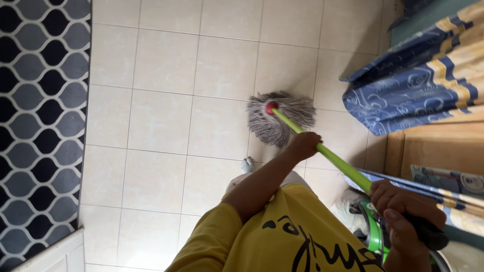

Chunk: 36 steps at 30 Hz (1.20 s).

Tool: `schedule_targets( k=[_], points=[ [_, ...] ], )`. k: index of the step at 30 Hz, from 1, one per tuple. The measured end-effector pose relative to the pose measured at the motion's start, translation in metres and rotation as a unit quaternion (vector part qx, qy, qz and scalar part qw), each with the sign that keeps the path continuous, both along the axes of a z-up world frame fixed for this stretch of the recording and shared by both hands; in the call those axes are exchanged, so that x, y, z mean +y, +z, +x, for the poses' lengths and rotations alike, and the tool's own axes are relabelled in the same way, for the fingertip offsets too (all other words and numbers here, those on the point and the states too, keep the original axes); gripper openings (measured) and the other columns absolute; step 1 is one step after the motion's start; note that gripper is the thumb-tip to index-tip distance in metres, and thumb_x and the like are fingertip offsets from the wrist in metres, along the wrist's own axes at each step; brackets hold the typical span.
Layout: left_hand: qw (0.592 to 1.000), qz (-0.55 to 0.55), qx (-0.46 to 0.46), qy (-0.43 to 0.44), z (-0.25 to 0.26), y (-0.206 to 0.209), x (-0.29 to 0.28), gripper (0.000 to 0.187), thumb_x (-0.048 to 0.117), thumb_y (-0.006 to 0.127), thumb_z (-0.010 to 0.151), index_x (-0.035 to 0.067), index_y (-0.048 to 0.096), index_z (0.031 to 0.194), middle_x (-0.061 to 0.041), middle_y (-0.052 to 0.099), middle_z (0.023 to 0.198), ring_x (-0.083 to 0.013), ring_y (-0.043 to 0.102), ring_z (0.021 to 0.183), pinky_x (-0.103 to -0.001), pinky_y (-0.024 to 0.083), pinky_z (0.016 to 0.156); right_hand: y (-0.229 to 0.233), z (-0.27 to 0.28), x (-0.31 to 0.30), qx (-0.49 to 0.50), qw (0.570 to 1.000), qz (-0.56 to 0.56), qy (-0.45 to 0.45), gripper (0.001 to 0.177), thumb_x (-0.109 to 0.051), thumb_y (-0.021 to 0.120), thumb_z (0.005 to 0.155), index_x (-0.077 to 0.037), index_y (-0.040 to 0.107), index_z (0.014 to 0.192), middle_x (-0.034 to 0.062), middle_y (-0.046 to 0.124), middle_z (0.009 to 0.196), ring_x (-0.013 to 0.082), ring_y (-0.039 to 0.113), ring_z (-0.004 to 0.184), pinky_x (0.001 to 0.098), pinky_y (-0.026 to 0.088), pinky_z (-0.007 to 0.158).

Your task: The person cleans the tiled floor using a mop, moving it across different areas of the room and through a doorway.

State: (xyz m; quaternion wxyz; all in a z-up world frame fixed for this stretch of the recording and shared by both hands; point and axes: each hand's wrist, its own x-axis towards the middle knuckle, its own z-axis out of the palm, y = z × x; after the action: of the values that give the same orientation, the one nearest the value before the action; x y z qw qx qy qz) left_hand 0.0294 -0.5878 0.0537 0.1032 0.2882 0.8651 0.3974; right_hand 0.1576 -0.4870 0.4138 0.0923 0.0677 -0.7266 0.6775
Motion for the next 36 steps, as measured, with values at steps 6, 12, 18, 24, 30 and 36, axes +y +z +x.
schedule_targets(
  k=[6,12,18,24,30,36],
  points=[
    [0.993,-0.003,-0.004,0.118,-0.022,-0.052,-0.095,0.015,0.025,0.067,0.088,0.012,0.073,0.092,-0.009,0.073,0.096,-0.0284,0.07,0.095,-0.045,0.058,0.084,-0.046,-0.053,-0.027,0.05,0.982,-0.127,0.13,0.022,-0.011,0.064,0.088,-0.001,0.051,0.073,0.0049,0.05,0.062,0.0174,0.046,0.056,0.0372,0.041,0.065],
    [0.951,-0.093,-0.058,0.289,-0.062,-0.105,-0.224,0.011,0.021,0.064,0.096,0.012,0.069,0.1,-0.011,0.071,0.104,-0.035,0.07,0.097,-0.048,0.057,0.083,-0.118,-0.131,-0.094,0.049,0.964,-0.114,0.235,0.018,-0.008,0.062,0.088,0.001,0.055,0.074,0.0084,0.054,0.07,0.022,0.049,0.066,0.0379,0.045,0.073],
    [0.911,-0.091,0.069,0.396,-0.1,-0.105,-0.323,0.022,0.009,0.06,0.089,0.015,0.066,0.108,-0.01,0.069,0.119,-0.0336,0.067,0.111,-0.047,0.055,0.095,-0.162,-0.198,-0.166,0.022,0.951,-0.052,0.304,0.015,-0.003,0.055,0.09,0.001,0.049,0.077,0.0082,0.052,0.075,0.0197,0.049,0.07,0.0328,0.047,0.071],
    [0.92,-0.08,0.038,0.382,-0.111,-0.107,-0.281,0.016,0.022,0.054,0.096,0.013,0.058,0.108,-0.01,0.065,0.113,-0.0309,0.066,0.105,-0.044,0.053,0.086,-0.151,-0.196,-0.13,0.054,0.951,-0.042,0.301,0.008,0.003,0.054,0.089,0.001,0.054,0.081,0.0083,0.054,0.078,0.0184,0.054,0.073,0.0334,0.051,0.076],
    [0.968,-0.08,0.056,0.233,-0.096,-0.103,-0.101,0.017,0.01,0.054,0.097,0.015,0.067,0.107,-0.014,0.057,0.095,-0.0309,0.06,0.097,-0.045,0.047,0.097,-0.022,-0.144,-0.014,-0.174,0.977,0.089,0.08,0.018,-0.003,0.061,0.091,0.003,0.071,0.105,0.0072,0.071,0.094,0.0124,0.062,0.086,0.0269,0.052,0.079],
    [0.997,0.036,-0.018,0.072,-0.078,-0.044,0.019,0.02,0.026,0.069,0.089,0.007,0.064,0.089,-0.013,0.068,0.092,-0.0327,0.07,0.091,-0.047,0.058,0.08,0.032,-0.126,0.017,-0.126,0.991,0.03,0.032,0.009,0.006,0.06,0.091,0.003,0.066,0.097,0.011,0.066,0.087,0.0182,0.067,0.082,0.044,0.055,0.1]
  ],
)
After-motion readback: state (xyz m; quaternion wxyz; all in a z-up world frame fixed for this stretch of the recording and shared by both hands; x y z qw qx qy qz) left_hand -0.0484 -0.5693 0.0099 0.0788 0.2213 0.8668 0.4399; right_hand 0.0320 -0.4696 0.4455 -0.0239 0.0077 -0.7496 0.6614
